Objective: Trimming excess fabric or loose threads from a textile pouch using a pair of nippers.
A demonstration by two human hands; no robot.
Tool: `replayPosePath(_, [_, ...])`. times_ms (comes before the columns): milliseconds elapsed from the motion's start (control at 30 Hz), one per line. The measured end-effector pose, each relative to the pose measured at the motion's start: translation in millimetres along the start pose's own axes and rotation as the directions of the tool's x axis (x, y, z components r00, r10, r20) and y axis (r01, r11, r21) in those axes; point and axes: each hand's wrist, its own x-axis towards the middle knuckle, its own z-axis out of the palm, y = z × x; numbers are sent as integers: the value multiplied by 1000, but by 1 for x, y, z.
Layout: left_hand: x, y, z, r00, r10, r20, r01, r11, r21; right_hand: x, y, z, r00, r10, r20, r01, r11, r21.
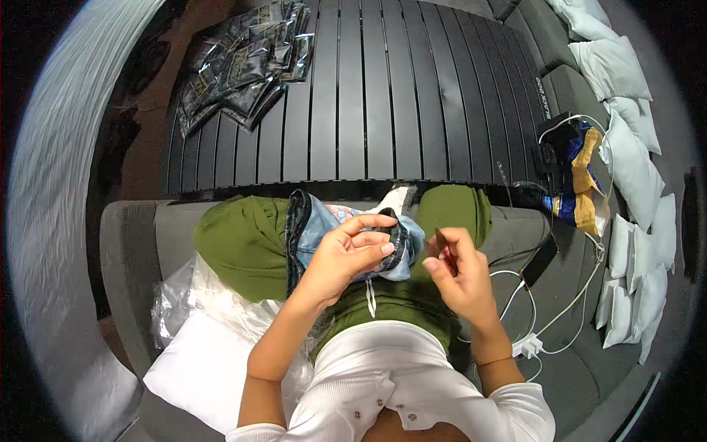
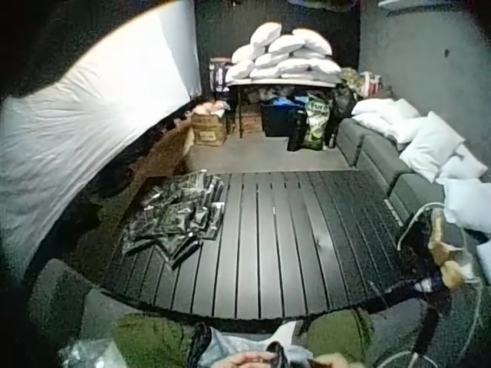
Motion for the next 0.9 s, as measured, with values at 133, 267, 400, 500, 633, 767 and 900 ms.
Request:
replayPosePath(133, [-1,-1,5,1000,-3,-10,2,998,-55,-9,4,8,992,-126,16,126,961,-247])
replayPosePath(267, [0,-4,7,999,4,42,-1,997,-72,-16,1,18,992,-128,4,123,941,-314])
replayPosePath(400, [0,-9,12,1000,-9,30,12,993,-118,-16,2,23,985,-165,-51,139,931,-336])
replayPosePath(500, [-1,-9,12,999,-10,34,15,990,-137,-14,2,24,981,-185,-49,149,899,-411])
replayPosePath(633, [-1,-9,13,999,-40,15,42,984,-175,-13,1,24,978,-202,-46,161,883,-441])
replayPosePath(767, [-1,-12,10,999,-40,37,47,976,-211,-13,-2,24,976,-214,-41,172,873,-457])
replayPosePath(900, [-2,-11,12,999,-32,-9,30,982,-185,-13,-1,25,972,-234,-36,187,851,-491])
